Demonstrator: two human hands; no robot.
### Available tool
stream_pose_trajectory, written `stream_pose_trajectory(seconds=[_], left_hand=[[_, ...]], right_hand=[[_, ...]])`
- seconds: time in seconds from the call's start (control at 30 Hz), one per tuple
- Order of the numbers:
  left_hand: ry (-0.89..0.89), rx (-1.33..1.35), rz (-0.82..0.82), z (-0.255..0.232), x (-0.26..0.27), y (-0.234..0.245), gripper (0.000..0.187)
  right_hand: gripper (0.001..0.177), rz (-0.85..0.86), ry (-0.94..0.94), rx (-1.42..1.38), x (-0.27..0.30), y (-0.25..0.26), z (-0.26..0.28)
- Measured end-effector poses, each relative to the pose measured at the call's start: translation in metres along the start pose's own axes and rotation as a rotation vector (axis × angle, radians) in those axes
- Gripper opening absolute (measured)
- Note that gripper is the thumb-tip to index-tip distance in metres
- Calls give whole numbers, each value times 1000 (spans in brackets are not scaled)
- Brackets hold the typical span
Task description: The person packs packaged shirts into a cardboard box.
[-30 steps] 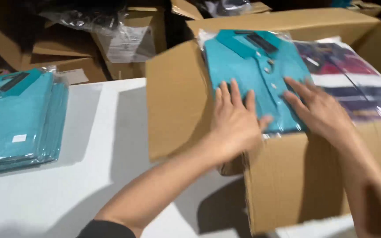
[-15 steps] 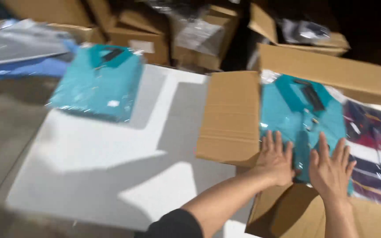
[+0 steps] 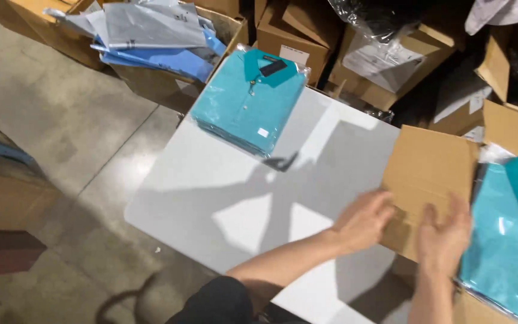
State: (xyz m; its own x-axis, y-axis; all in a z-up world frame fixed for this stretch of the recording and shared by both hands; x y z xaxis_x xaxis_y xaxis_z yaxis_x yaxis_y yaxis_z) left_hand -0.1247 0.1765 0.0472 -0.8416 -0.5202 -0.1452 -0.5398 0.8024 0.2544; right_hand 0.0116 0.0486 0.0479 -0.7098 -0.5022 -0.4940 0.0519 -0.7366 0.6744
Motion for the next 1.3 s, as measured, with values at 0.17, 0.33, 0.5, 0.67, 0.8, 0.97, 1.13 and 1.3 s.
stream_pose_trajectory(seconds=[0.17, 0.33, 0.5, 0.67, 0.8, 0.97, 1.13, 1.3], left_hand=[[-302, -546, -389, 141, -32, 131, 36], [-243, -1111, -318, 212, -54, 285, 42], [397, -1152, -254, 259, -70, 411, 85], [850, -653, -202, 338, -74, 478, 120], [940, -298, -244, 341, -71, 476, 127], [967, -251, -219, 339, -68, 462, 126], [950, -265, -186, 316, -35, 407, 119], [887, -196, -141, 247, 25, 305, 117]], right_hand=[[55, 351, -268, -297, -9, -143, 132], [83, 747, -453, -395, -15, -274, 197], [109, 1010, -513, -232, -16, -367, 204], [121, 927, -623, -346, -23, -398, 212], [131, 904, -700, -394, -23, -407, 204], [134, 933, -785, -436, -24, -402, 199], [134, 942, -835, -437, -9, -359, 174], [147, 932, -912, -427, 48, -262, 134]])
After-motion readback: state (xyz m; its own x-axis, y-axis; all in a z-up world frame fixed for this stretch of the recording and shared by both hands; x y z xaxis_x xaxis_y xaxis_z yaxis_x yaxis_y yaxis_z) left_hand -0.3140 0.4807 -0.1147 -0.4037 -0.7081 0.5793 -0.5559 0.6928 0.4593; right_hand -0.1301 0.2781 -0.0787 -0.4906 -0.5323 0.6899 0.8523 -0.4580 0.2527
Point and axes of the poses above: each hand's wrist, its own x-axis away from the middle knuckle, its own y-axis out of the back of the hand, z = x × y, the point moved 5 cm from there along -x, towards the middle knuckle, and after that the axes turned 4 degrees about -x, right-handed, at the moved point
